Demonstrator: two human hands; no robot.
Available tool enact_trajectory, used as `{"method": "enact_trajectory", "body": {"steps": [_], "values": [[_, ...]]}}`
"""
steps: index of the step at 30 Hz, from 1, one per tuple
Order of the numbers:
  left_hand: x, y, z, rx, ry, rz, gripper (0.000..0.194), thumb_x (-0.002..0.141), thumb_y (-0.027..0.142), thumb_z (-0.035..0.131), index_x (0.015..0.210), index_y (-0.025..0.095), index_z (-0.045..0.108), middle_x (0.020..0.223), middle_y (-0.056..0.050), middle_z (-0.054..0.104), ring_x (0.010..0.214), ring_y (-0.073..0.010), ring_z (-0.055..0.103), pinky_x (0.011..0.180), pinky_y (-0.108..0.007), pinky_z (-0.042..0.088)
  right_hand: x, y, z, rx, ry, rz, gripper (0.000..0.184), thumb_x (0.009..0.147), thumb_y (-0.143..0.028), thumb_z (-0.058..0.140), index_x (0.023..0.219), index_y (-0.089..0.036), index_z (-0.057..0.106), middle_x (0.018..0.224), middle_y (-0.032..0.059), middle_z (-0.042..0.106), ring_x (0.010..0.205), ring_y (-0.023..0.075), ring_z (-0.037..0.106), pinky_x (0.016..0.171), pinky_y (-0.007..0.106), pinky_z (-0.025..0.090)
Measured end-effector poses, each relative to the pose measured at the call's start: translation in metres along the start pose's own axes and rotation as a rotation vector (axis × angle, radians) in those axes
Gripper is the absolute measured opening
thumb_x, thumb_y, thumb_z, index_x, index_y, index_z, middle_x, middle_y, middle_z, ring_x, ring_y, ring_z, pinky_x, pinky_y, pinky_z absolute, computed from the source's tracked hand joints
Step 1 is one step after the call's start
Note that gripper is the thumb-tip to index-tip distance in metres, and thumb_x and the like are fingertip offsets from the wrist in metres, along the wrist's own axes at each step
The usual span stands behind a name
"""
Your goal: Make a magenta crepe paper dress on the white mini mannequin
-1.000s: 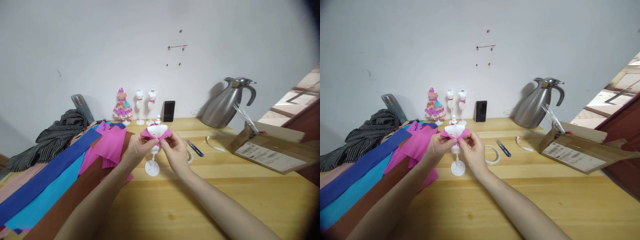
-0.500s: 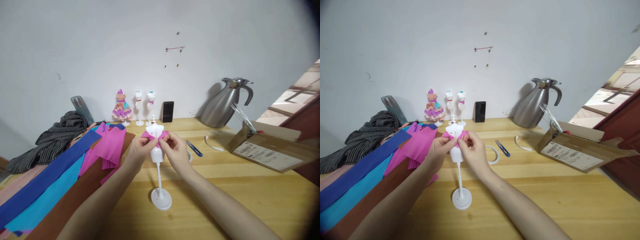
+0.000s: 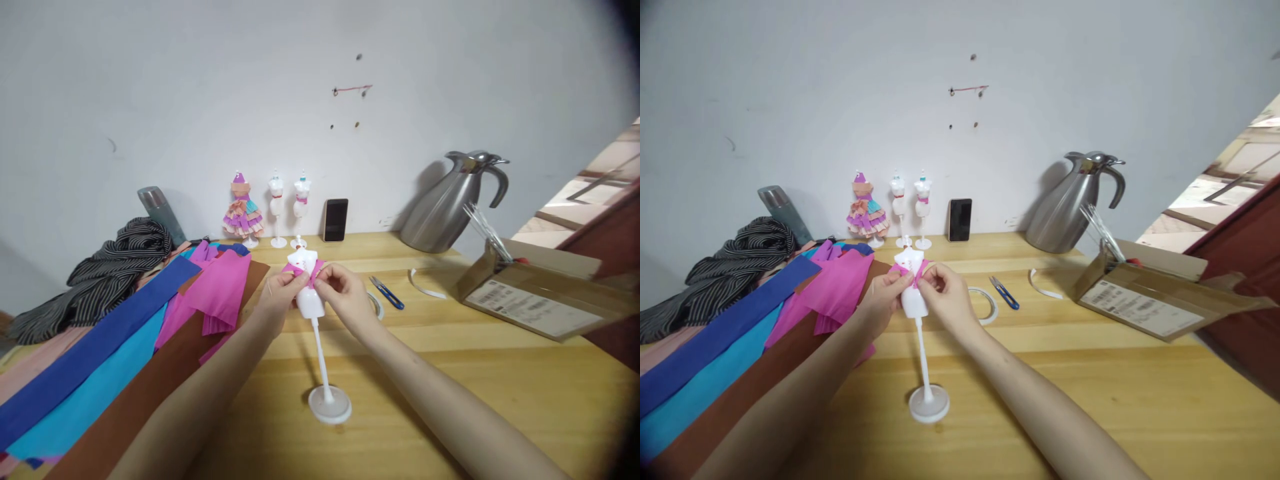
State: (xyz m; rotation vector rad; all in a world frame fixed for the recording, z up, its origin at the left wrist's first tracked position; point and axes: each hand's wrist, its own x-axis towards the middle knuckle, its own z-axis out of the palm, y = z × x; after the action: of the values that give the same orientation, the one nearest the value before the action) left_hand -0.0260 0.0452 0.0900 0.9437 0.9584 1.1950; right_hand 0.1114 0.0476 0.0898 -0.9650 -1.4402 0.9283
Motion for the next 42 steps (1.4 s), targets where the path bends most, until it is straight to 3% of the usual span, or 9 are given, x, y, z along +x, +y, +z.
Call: {"method": "enact_trajectory", "body": {"steps": [6,12,17,23,28,34,42], "values": [[-0.001,0.003,0.001,0.006,-0.033,-0.036,0.049,0.047,0.054,0.085,0.058,0.011,0.063,0.056,-0.001,0.060,0.052,-0.0115,0.054,0.055,-0.027,0.049,0.002,0.001,-0.003,0.018,0.025,0.025,0.018,0.069,-0.030,0.063,0.058,-0.020,0.052,0.054,-0.0040,0.050,0.052,0.0116,0.044,0.050,0.025,0.037],[-0.001,-0.002,0.000,0.004,-0.052,-0.045,0.048,0.051,0.052,0.084,0.069,0.010,0.070,0.064,-0.004,0.064,0.056,-0.0124,0.056,0.056,-0.027,0.049,0.007,0.003,-0.006,0.186,0.069,0.008,0.007,0.065,-0.023,0.063,0.066,-0.019,0.058,0.059,-0.0032,0.057,0.052,0.0109,0.051,0.051,0.024,0.043],[-0.001,-0.004,0.001,0.012,-0.065,-0.046,0.045,0.056,0.050,0.083,0.070,0.010,0.070,0.064,-0.004,0.064,0.057,-0.0131,0.057,0.058,-0.028,0.049,0.007,0.004,-0.005,0.229,0.113,-0.019,0.010,0.065,-0.020,0.064,0.072,-0.019,0.057,0.061,-0.0036,0.058,0.051,0.0098,0.052,0.050,0.023,0.044],[-0.002,-0.002,0.001,0.016,-0.059,-0.045,0.046,0.054,0.051,0.083,0.068,0.010,0.070,0.064,-0.004,0.065,0.056,-0.0134,0.057,0.056,-0.027,0.049,0.006,0.010,-0.010,-0.029,0.203,-0.182,0.032,0.069,-0.014,0.060,0.099,-0.022,0.056,0.077,-0.0035,0.055,0.061,0.0109,0.054,0.056,0.025,0.044],[-0.004,-0.002,0.002,0.025,-0.096,-0.043,0.044,0.057,0.051,0.082,0.068,0.009,0.069,0.062,-0.004,0.064,0.055,-0.0130,0.056,0.055,-0.027,0.048,0.005,0.002,-0.014,-0.242,0.211,-0.313,0.016,0.075,-0.012,0.056,0.087,-0.022,0.058,0.100,0.0037,0.057,0.071,0.0128,0.055,0.058,0.027,0.044],[-0.006,-0.007,0.006,-0.007,-0.103,-0.069,0.041,0.059,0.049,0.082,0.070,0.011,0.070,0.064,-0.003,0.064,0.057,-0.0132,0.058,0.058,-0.028,0.051,0.003,-0.003,-0.012,-0.233,0.259,-0.312,0.010,0.077,-0.013,0.056,0.070,-0.021,0.057,0.094,0.0053,0.060,0.081,0.0169,0.058,0.057,0.026,0.043],[-0.008,-0.009,0.008,-0.027,-0.122,-0.068,0.040,0.061,0.048,0.081,0.073,0.012,0.071,0.067,-0.004,0.066,0.060,-0.0140,0.059,0.060,-0.028,0.053,-0.003,0.009,-0.004,-0.118,0.292,-0.238,0.014,0.080,-0.017,0.056,0.092,-0.023,0.059,0.082,-0.0002,0.057,0.061,0.0124,0.050,0.057,0.027,0.041]]}}
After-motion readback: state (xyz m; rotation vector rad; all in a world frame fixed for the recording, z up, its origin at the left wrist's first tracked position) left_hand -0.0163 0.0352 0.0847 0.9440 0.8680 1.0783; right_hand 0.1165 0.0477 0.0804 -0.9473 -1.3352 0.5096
